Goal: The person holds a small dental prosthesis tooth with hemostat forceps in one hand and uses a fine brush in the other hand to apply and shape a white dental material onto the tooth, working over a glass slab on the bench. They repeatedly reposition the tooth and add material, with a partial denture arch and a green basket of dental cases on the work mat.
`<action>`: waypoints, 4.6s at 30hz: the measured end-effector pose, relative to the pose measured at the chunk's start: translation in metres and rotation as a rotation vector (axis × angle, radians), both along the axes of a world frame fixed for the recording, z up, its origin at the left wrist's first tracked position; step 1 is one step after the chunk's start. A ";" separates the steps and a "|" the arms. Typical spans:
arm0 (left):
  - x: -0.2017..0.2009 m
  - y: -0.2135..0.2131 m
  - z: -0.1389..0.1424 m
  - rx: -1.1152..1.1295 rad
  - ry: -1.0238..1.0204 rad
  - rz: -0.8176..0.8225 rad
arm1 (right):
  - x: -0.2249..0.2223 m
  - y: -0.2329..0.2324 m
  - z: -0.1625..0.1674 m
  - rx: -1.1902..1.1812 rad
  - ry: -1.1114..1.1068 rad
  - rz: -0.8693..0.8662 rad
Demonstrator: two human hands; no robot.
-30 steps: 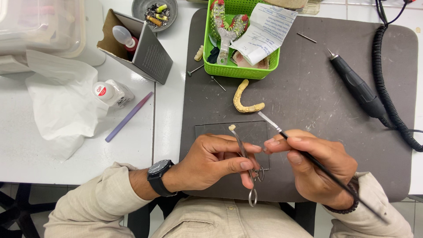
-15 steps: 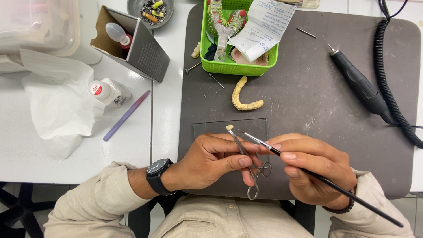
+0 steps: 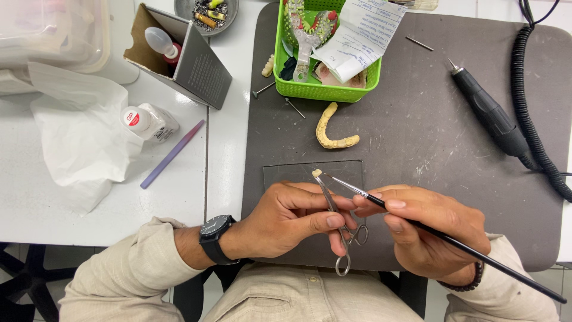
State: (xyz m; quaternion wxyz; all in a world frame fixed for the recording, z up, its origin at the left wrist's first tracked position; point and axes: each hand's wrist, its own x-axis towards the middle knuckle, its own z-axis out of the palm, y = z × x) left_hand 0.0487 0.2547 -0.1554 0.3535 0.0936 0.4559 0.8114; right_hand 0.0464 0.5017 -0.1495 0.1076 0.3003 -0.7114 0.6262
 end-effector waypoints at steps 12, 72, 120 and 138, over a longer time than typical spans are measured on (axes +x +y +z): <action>-0.002 -0.001 0.002 -0.024 0.020 -0.025 | 0.001 0.000 -0.002 -0.013 -0.043 -0.011; -0.002 -0.001 0.005 -0.052 0.003 -0.029 | -0.001 -0.003 0.001 0.029 -0.038 -0.027; 0.005 -0.005 0.008 0.017 -0.056 -0.010 | -0.031 -0.025 0.007 0.871 0.541 -0.502; 0.003 -0.005 0.008 -0.011 -0.023 -0.024 | -0.021 -0.018 0.006 0.702 0.370 -0.546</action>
